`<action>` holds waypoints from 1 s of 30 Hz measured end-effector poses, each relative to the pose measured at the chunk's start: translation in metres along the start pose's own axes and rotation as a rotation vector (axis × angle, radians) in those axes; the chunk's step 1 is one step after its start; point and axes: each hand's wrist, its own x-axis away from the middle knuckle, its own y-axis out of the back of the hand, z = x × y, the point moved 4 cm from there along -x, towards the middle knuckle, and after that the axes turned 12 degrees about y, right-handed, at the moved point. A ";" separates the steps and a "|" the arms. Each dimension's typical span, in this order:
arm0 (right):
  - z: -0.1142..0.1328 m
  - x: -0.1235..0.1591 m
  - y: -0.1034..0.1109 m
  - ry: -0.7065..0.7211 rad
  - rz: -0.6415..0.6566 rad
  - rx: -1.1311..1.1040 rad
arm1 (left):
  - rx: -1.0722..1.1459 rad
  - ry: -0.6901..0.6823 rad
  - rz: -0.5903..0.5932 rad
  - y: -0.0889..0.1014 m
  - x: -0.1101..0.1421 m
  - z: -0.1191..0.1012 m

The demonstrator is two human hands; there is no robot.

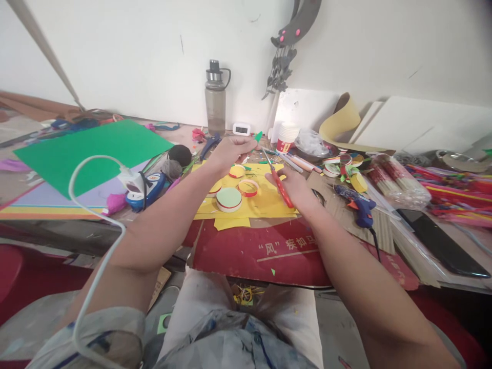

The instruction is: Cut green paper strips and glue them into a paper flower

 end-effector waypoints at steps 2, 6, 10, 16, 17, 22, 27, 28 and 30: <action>-0.005 -0.003 -0.001 -0.032 0.030 0.272 | -0.020 0.018 0.009 0.000 -0.002 0.003; -0.006 -0.001 -0.007 -0.051 0.154 0.506 | -0.043 0.033 0.001 -0.002 -0.004 0.006; -0.003 0.002 -0.005 0.014 0.227 0.625 | -0.089 0.011 -0.007 -0.003 -0.002 0.007; 0.002 -0.004 0.009 0.210 -0.010 0.492 | -0.204 0.039 0.057 -0.011 0.003 0.007; 0.002 -0.005 0.010 0.235 -0.041 0.409 | -0.209 0.041 0.072 -0.014 0.005 0.006; -0.002 -0.004 0.008 0.155 0.034 0.494 | -0.185 0.028 0.077 -0.021 0.014 -0.002; -0.002 0.005 0.004 0.000 0.261 0.645 | -0.049 0.069 0.036 -0.018 0.012 -0.001; 0.000 0.005 0.004 0.000 0.272 0.639 | -0.023 0.073 0.036 -0.017 0.010 0.000; 0.000 0.005 0.004 -0.010 0.259 0.604 | 0.005 0.068 0.030 -0.016 0.008 0.001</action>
